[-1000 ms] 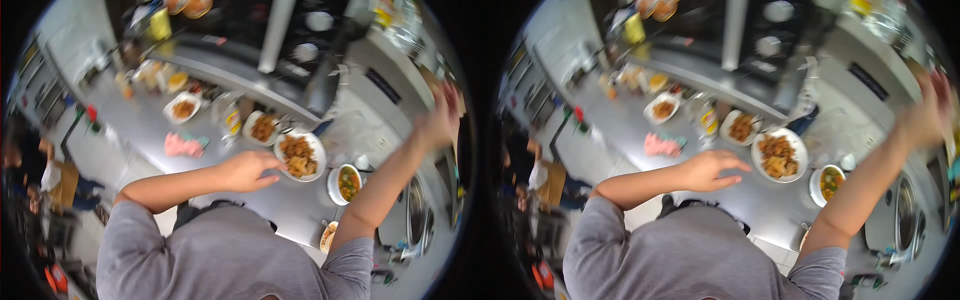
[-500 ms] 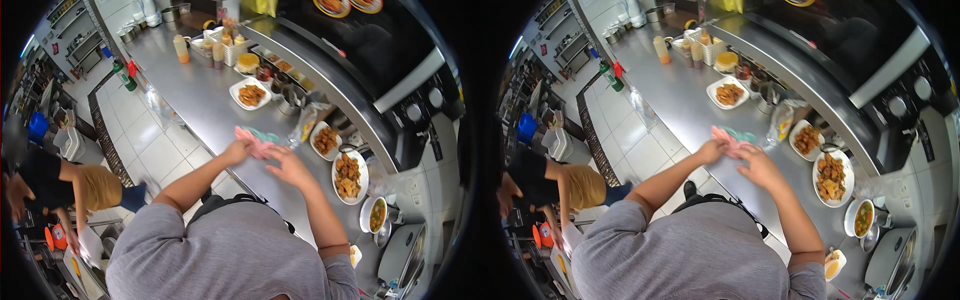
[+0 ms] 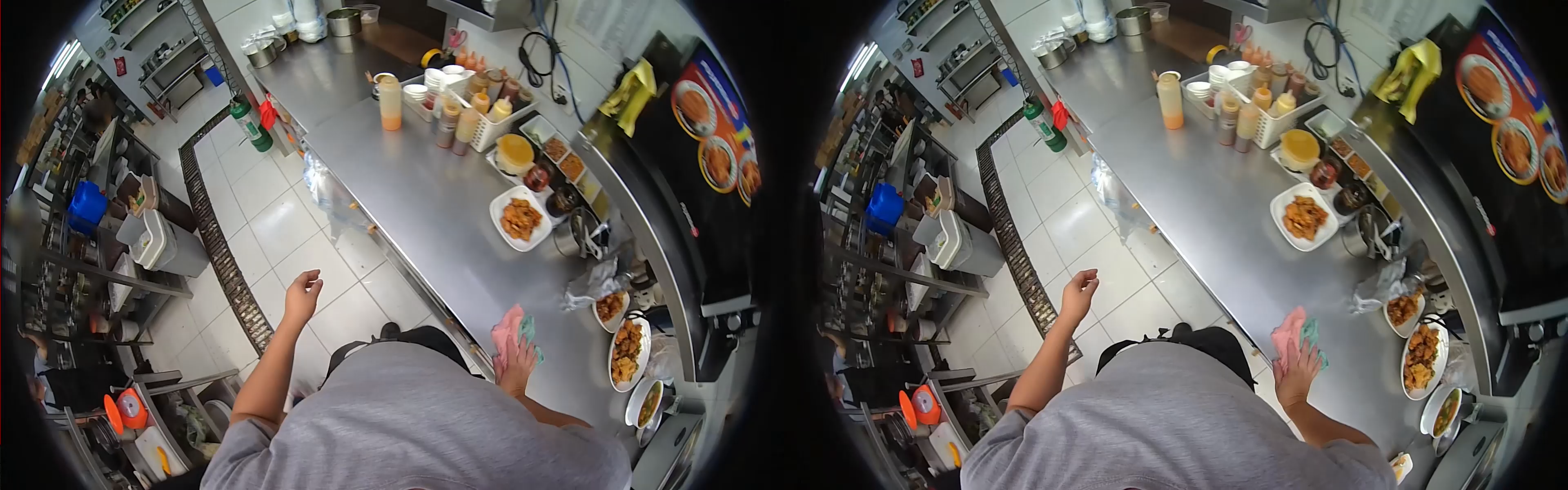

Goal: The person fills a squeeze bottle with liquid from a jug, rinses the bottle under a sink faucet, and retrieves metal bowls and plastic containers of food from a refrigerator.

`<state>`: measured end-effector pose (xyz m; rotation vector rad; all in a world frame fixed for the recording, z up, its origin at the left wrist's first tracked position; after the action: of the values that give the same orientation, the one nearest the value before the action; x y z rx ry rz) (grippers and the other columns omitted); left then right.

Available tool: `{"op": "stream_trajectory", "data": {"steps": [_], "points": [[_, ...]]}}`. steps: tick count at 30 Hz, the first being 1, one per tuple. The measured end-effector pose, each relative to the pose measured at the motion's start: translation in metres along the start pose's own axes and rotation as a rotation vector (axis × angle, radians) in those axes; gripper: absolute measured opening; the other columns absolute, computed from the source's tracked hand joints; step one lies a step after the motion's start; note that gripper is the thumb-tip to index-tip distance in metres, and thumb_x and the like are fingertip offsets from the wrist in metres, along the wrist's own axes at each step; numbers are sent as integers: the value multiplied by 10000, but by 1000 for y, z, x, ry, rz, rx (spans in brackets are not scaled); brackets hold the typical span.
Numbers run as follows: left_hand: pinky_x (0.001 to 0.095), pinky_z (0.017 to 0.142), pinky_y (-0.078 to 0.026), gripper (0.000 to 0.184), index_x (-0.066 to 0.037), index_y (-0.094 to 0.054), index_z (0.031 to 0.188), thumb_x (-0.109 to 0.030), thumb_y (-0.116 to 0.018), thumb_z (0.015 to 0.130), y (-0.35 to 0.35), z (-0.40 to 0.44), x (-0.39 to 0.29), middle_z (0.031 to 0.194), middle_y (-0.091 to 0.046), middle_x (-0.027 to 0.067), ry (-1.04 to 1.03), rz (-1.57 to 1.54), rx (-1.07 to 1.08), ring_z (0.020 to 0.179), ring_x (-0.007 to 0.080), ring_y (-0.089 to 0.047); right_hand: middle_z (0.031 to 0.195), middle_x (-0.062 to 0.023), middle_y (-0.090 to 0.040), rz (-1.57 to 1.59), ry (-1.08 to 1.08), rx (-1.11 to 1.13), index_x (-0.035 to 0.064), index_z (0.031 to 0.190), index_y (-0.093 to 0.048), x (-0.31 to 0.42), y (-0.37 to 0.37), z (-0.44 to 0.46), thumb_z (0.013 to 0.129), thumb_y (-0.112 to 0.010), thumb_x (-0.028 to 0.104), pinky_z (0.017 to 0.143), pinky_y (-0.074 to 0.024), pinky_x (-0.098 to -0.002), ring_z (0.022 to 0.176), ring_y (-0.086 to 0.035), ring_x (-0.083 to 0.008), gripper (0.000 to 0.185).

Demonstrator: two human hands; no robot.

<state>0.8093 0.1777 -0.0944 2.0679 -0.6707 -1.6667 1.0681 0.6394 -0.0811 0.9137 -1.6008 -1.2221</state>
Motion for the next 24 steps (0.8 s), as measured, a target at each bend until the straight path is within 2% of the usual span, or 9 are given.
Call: {"op": "stream_trajectory", "data": {"steps": [3,7,14,15,17,18,19,21,24], "points": [[323,856,-507,316,-35,-632,1219,-164,-635,930,4,24,-20,1117,-695,103,29,-81,11,968,185,-657,1497,-211,-353,56,219,63,154,1433,-466,57,1,64,859,-671,311,1117,-168,-643,1370,-290,-476,630],[319,859,-522,308,-21,-626,1220,-145,-630,938,-28,77,-71,1150,-673,109,-123,-198,214,1020,187,-641,1502,-173,-368,95,352,0,210,1402,-516,142,-9,182,863,-663,303,1120,-177,-637,1370,-310,-445,566],[355,891,-515,335,-61,-621,1262,-179,-618,948,1,208,-108,1206,-654,120,-197,-63,362,1039,233,-645,1494,-168,-396,81,314,-40,203,1382,-538,267,-3,383,804,-717,353,1131,-198,-611,1390,-309,-428,624],[364,895,-513,346,-65,-622,1261,-199,-625,942,19,225,-102,1202,-655,124,-186,6,347,1041,242,-645,1500,-171,-390,78,308,-44,173,1391,-528,287,15,413,784,-736,358,1139,-198,-596,1399,-304,-421,668],[365,889,-513,350,-64,-626,1252,-220,-628,938,75,245,-97,1195,-661,125,-152,34,232,1039,235,-646,1508,-194,-373,419,515,-475,78,1419,-473,309,33,483,731,-799,270,1161,-207,-533,1405,-303,-408,784],[361,884,-514,343,-67,-632,1242,-220,-626,935,101,252,-81,1179,-670,127,-121,25,136,1030,233,-651,1508,-202,-372,642,488,-520,38,1428,-443,337,60,507,699,-821,204,1164,-213,-498,1399,-315,-399,838],[361,884,-514,343,-67,-632,1242,-220,-626,935,127,253,-63,1179,-670,127,-69,15,64,1030,233,-651,1508,-210,-370,864,437,-541,-2,1437,-412,363,82,528,667,-844,139,1167,-219,-463,1394,-328,-390,894],[358,877,-517,332,-65,-638,1230,-209,-624,931,177,249,-24,1167,-678,124,44,-5,-118,1017,230,-655,1458,-200,-439,660,320,-561,28,1428,-426,388,67,589,652,-848,65,1127,-299,-426,1330,-424,-357,884],[353,839,-530,357,-47,-639,1217,-226,-653,909,222,227,47,1127,-694,126,268,3,-180,965,223,-670,1232,-137,-605,783,322,-273,75,1297,-520,442,54,618,712,-793,33,1004,-439,-392,1123,-588,-282,647]]}}
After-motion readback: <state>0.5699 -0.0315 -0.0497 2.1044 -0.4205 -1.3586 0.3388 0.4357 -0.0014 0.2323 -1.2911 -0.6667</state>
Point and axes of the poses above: each hand's wrist, its own z-axis towards the middle knuckle, its own y-axis out of the back of the hand, x = y × z, the point moved 3 cm from there along z, towards the middle knuckle
